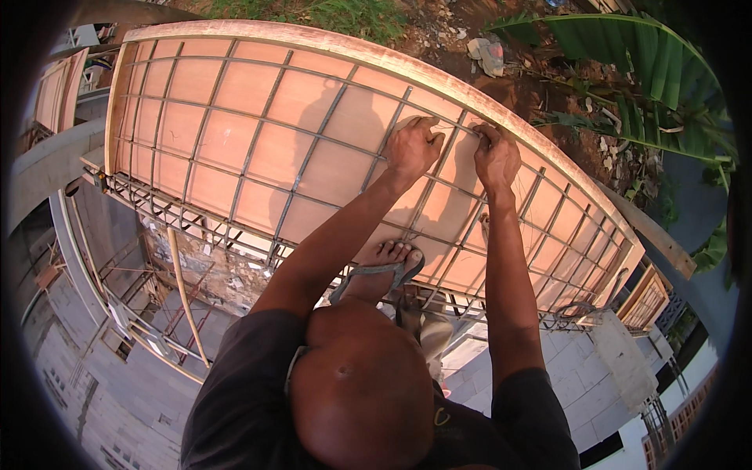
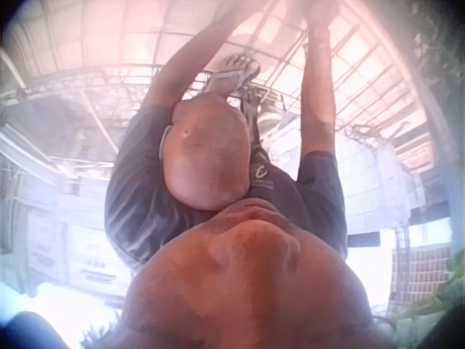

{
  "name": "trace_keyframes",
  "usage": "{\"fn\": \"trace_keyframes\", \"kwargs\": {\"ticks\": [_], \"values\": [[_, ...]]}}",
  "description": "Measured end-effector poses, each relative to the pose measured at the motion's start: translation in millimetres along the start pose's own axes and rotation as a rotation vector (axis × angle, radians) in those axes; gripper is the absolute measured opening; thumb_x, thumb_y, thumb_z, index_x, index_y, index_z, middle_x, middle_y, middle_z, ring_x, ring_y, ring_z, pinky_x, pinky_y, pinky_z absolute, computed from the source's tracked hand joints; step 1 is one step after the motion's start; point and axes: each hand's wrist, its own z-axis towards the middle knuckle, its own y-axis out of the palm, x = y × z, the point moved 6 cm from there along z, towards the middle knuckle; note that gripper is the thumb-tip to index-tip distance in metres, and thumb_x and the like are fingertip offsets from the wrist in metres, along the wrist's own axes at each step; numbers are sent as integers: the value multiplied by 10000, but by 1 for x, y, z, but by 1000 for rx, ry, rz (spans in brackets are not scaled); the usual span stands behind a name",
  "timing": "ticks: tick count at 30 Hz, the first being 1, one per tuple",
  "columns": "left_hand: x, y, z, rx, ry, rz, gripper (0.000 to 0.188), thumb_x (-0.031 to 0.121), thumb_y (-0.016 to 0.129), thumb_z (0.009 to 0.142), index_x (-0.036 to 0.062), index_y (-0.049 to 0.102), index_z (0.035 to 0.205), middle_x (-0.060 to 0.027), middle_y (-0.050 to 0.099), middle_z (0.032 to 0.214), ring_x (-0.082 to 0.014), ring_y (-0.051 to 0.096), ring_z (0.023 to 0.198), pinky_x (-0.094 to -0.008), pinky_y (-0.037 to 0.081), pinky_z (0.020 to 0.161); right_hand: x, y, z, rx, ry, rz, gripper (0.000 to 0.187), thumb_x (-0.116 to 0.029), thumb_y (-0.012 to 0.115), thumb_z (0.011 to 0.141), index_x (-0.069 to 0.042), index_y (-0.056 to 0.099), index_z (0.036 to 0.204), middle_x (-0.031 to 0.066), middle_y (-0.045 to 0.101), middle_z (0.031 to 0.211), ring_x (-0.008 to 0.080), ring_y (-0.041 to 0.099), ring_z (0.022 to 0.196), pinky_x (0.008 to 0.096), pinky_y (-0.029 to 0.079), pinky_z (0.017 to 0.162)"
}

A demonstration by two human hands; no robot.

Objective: The person assembles a metal frame by hand, using pliers to bend and secure wire ties at the intersections of the frame bars. The person works methodically along the frame, tightening each joint to hold the structure together.

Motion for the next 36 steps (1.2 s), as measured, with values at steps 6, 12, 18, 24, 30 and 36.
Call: {"fn": "trace_keyframes", "kwargs": {"ticks": [6, 12, 18, 24, 30, 36], "values": [[-1, -4, 0, -32, 63, 126, 381, 258, 844, 898, 70, 794, 1225, -127, 747, 993, -330, 755, 927, -466, 611, 856, -5, 3, 2, -42, 3, 8, 222, -48, 694, 926, -145, 857, 1041, 128, 781, 1101, 370, 710, 1048, 483, 567, 948], [-2, -4, 8, -77, 42, 144, 379, 278, 820, 922, 108, 789, 1259, -117, 740, 1080, -353, 752, 973, -486, 612, 865, -7, 5, 2, -2, -1, 3, 232, -43, 688, 917, -148, 860, 1033, 116, 780, 1048, 358, 706, 1057, 479, 562, 943], [0, -8, -2, -52, 117, 91, 352, 244, 828, 913, 130, 793, 1244, -102, 728, 1104, -345, 753, 979, -477, 618, 870, -7, 4, 2, 15, -37, 7, 232, -43, 690, 910, -149, 862, 1024, 106, 783, 1049, 344, 700, 1037, 469, 559, 944], [1, -7, -1, -29, 126, 70, 344, 245, 821, 918, 127, 791, 1240, -102, 719, 1133, -334, 750, 993, -480, 615, 876, -9, 4, 1, 28, -49, -21, 223, -44, 703, 899, -143, 857, 1027, 101, 777, 1045, 342, 694, 1021, 471, 554, 943], [5, -5, 2, -17, 48, 120, 230, 218, 788, 925, 88, 763, 1113, -109, 699, 1097, -354, 738, 1004, -498, 605, 864, -15, 7, -1, 68, 15, -43, 203, -73, 679, 963, -129, 843, 1071, 128, 771, 1048, 359, 702, 1092, 479, 563, 954], [7, 5, 3, -5, 143, 137, 177, 209, 752, 934, 67, 709, 1029, -153, 676, 1063, -391, 728, 973, -521, 598, 845, -7, 19, -5, 103, 129, 63, 199, -81, 648, 973, -87, 832, 1048, 160, 767, 1067, 408, 703, 1043, 512, 559, 939]]}}
